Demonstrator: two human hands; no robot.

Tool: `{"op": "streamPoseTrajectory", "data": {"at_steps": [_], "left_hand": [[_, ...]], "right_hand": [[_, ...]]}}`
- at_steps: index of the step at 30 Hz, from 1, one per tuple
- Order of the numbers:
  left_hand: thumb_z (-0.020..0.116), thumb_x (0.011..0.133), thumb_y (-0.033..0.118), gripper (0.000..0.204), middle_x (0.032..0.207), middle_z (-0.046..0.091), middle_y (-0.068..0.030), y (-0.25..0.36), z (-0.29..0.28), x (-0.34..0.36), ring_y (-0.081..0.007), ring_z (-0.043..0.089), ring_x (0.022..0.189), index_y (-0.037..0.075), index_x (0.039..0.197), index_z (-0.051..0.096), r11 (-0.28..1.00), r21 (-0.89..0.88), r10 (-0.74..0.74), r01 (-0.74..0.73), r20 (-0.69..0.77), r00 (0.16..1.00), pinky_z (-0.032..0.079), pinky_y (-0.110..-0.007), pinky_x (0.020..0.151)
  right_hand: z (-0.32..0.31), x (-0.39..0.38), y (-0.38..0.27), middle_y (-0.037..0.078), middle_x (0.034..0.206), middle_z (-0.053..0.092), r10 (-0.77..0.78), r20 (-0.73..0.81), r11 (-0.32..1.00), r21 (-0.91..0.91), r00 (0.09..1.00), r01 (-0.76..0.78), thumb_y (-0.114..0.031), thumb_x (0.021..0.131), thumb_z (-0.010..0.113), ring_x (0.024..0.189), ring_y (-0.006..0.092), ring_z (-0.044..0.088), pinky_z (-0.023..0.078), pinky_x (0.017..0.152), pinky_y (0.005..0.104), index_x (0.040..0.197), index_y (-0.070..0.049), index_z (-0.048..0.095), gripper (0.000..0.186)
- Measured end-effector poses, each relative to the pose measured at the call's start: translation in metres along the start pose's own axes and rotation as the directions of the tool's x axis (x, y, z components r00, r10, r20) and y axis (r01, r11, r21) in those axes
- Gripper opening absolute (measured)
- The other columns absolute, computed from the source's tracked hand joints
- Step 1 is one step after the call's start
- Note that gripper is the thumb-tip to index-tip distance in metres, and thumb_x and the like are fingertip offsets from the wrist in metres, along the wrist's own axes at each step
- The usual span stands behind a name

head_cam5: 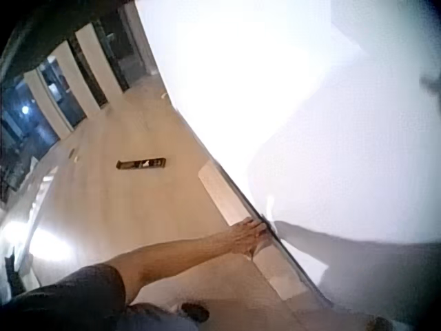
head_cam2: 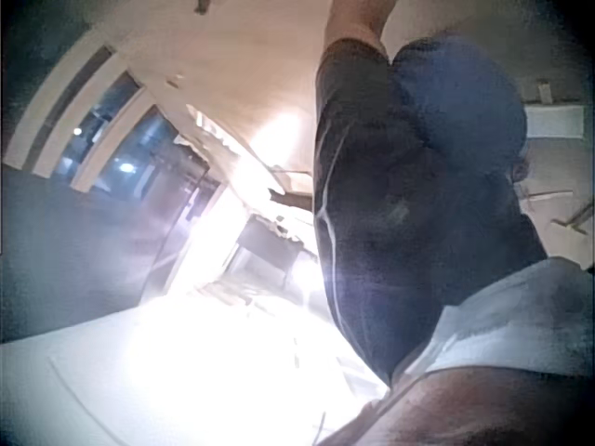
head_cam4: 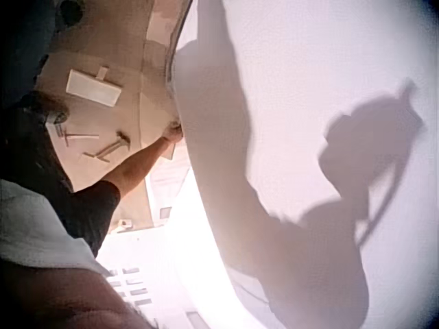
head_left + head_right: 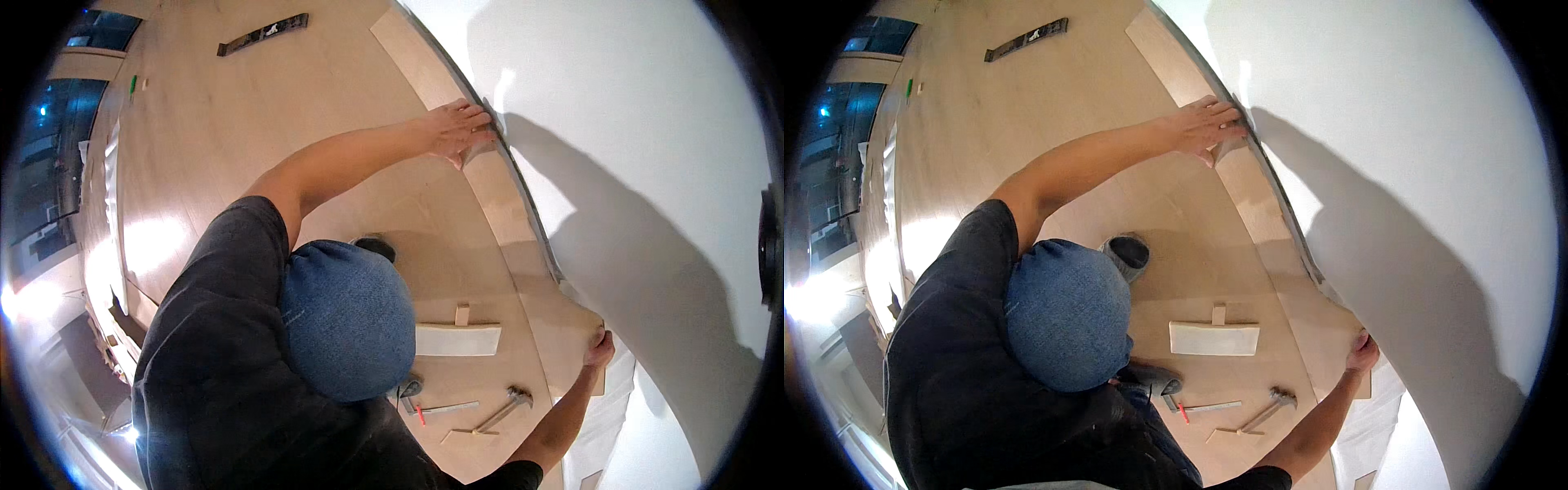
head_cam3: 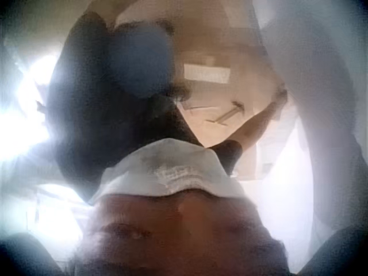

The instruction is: The person installs wood flooring by fitting planks together and using a hammer with a tapping block and a pull bar to secure them. They mark a board with a pencil before removing a section of the flooring.

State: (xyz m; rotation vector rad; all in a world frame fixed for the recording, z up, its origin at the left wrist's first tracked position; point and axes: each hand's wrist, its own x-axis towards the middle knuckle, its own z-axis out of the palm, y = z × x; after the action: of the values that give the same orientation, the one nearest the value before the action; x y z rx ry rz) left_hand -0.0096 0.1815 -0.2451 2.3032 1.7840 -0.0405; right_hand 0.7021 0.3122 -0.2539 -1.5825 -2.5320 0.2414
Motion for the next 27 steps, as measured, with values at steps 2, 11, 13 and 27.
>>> {"op": "streamPoseTrajectory", "data": {"at_steps": [2, 11, 13, 27], "left_hand": [[0.089, 0.071, 0.047, 0.093, 0.14, 0.053, -0.0075, -0.001, 0.003, 0.0, -0.0271, 0.046, 0.136, 0.017, 0.149, 0.048, 1.0, 0.013, 0.02, -0.019, -0.077, 0.997, 0.036, -0.044, 0.115], [0.074, 0.086, 0.053, 0.075, 0.149, 0.049, -0.012, -0.005, 0.027, 0.011, -0.033, 0.042, 0.141, 0.023, 0.149, 0.049, 0.996, -0.013, -0.093, 0.093, -0.049, 0.994, 0.033, -0.053, 0.114], [0.07, 0.091, 0.05, 0.06, 0.142, 0.053, -0.0094, -0.017, 0.016, 0.018, -0.0297, 0.049, 0.134, 0.023, 0.143, 0.057, 0.996, 0.054, -0.063, 0.072, -0.148, 0.987, 0.037, -0.05, 0.111], [0.061, 0.101, 0.033, 0.036, 0.133, 0.059, 0.0024, -0.027, 0.025, 0.013, -0.0198, 0.057, 0.124, 0.025, 0.136, 0.061, 0.997, 0.047, -0.043, 0.056, -0.235, 0.971, 0.04, -0.047, 0.102]], "right_hand": [[0.005, 0.0, 0.009, 0.025, 0.07, 0.057, -0.109, -0.097, 0.994, -0.035, 0.989, 0.106, -0.053, 0.104, 0.047, 0.066, 0.0462, 0.058, 0.044, 0.059, 0.0527, 0.079, -0.002, 0.054, 0.057], [-0.006, 0.014, 0.009, 0.025, 0.111, 0.071, 0.226, 0.216, 0.97, 0.043, 0.95, -0.241, -0.044, 0.102, 0.051, 0.106, 0.0435, 0.067, 0.052, 0.09, 0.0484, 0.11, -0.001, 0.072, 0.048], [-0.002, 0.033, -0.009, 0.024, 0.115, 0.07, 0.304, 0.235, 0.931, -0.28, 0.923, -0.235, -0.046, 0.102, 0.048, 0.111, 0.045, 0.064, 0.051, 0.092, 0.0517, 0.115, -0.006, 0.072, 0.048], [0.005, 0.034, -0.027, 0.019, 0.104, 0.073, 0.274, 0.219, 0.958, -0.143, 0.937, -0.247, -0.066, 0.1, 0.043, 0.103, 0.0431, 0.067, 0.053, 0.089, 0.0519, 0.111, -0.013, 0.074, 0.062]]}}
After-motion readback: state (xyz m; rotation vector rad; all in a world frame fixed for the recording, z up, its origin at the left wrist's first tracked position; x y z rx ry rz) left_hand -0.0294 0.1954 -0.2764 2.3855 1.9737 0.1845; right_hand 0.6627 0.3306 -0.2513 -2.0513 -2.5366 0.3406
